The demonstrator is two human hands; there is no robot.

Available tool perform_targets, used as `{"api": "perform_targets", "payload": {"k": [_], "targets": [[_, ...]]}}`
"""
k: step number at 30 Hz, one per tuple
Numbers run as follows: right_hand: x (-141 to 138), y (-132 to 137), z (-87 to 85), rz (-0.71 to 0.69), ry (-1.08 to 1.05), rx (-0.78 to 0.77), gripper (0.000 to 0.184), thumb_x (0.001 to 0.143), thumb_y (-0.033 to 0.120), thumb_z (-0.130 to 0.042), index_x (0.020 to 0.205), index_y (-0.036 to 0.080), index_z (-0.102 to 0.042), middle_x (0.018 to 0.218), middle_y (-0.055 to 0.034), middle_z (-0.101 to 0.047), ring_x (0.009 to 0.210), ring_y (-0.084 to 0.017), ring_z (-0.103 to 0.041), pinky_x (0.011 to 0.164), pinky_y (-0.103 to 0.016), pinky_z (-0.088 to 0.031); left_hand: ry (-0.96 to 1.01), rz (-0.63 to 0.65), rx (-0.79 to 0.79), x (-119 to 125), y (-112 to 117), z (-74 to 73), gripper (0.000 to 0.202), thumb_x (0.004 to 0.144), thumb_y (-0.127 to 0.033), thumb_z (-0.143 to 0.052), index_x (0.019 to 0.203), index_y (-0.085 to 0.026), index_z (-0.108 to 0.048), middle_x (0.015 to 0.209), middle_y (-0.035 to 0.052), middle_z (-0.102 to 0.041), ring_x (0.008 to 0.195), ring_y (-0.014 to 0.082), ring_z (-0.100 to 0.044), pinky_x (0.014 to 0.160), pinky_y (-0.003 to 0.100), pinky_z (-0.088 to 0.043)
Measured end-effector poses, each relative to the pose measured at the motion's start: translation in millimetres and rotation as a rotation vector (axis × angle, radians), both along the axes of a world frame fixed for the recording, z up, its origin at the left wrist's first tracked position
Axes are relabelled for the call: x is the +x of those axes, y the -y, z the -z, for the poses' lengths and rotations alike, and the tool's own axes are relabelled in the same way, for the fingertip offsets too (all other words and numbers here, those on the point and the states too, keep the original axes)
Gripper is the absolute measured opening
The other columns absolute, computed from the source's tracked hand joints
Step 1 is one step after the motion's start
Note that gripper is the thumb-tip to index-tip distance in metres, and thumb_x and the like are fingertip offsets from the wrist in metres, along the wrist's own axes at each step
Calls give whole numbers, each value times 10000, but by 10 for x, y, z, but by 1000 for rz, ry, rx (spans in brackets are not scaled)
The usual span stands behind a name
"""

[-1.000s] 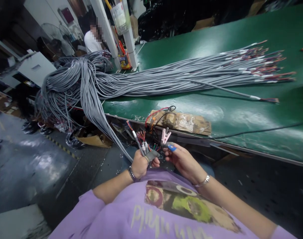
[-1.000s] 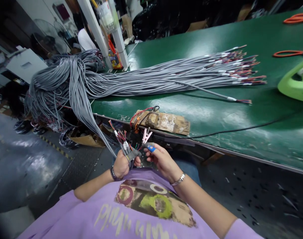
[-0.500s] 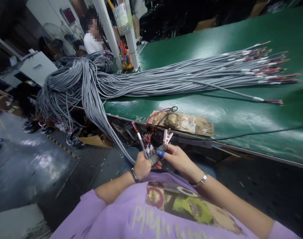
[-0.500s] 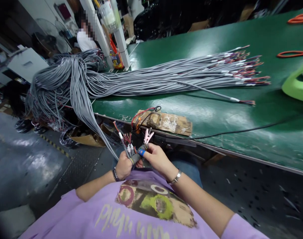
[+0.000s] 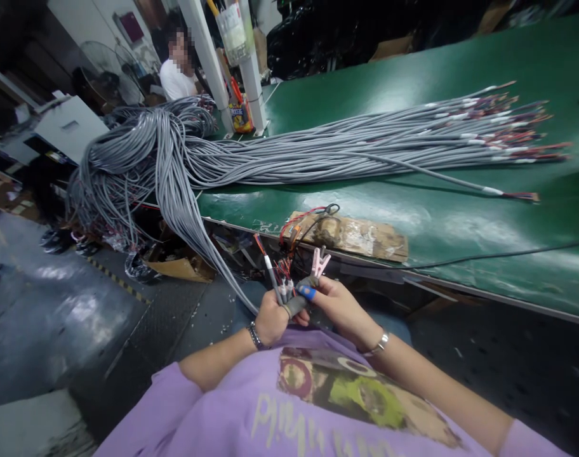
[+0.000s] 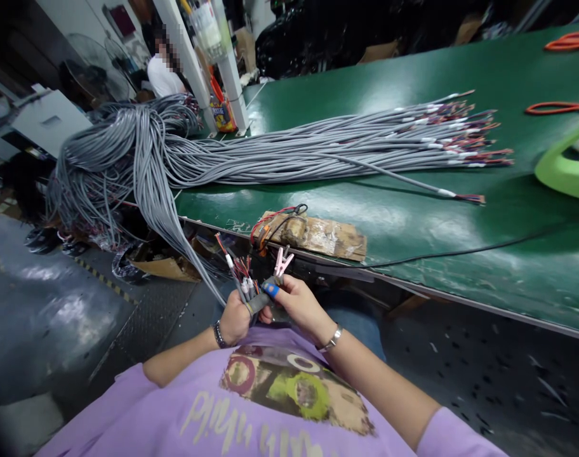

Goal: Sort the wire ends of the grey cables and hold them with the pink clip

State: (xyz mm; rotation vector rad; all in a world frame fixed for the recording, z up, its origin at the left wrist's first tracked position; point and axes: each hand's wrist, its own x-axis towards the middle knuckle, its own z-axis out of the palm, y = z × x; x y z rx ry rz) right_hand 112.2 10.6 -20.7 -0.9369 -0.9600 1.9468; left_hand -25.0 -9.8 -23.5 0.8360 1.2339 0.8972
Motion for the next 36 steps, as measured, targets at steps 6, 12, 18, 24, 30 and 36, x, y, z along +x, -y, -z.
{"api": "perform_targets", "payload": {"k": [6, 12, 18, 24, 30, 36], "targets": [[76, -24, 23, 41, 69, -21, 458, 595, 560, -815, 772, 180, -631, 605, 7, -623, 551, -133, -517, 564, -292, -374, 15, -72, -29, 7, -15, 34, 560, 532, -676, -764, 547, -151, -570, 461, 32, -584, 405, 122, -530, 456, 263, -483], [33, -25, -1, 65, 107, -2, 436, 605, 577, -790, 674, 198, -588, 529, 28, -564, 510, -125, -464, 541, -294, -336, 14, -69, -36, 16, -28, 6, 545, 519, -656, -777, 585, -155, -575, 455, 22, -576, 401, 125, -530, 446, 262, -468], [5, -8, 32, 103, 93, -20, 431, 605, 564, -797, 675, 202, -573, 527, 26, -602, 500, -131, -509, 545, -295, -357, 15, -94, -25, 15, -36, -18, 548, 524, -658, -773, 560, -148, -577, 468, 35, -589, 402, 126, -532, 459, 273, -480], [-17, -6, -63, 0, -47, -44, 407, 657, 527, -784, 720, 206, -543, 475, 21, -606, 456, -156, -557, 519, -301, -389, 42, -82, -31, 18, -35, -13, 543, 514, -636, -801, 560, -139, -588, 469, 37, -586, 400, 123, -525, 453, 275, -477], [-54, 29, -28, 57, -97, -67, 396, 662, 517, -776, 678, 222, -511, 504, 26, -606, 482, -150, -549, 539, -314, -431, 37, -124, -11, 19, -44, 2, 555, 525, -655, -783, 540, -131, -600, 464, 47, -596, 392, 128, -535, 438, 263, -466], [13, -31, 57, 181, 47, -121, 363, 563, 456, -833, 699, 189, -628, 579, 39, -598, 541, -103, -503, 545, -254, -385, 44, -95, -23, -2, -56, -23, 548, 519, -646, -783, 525, -138, -578, 441, 33, -575, 371, 115, -508, 414, 249, -434]]}}
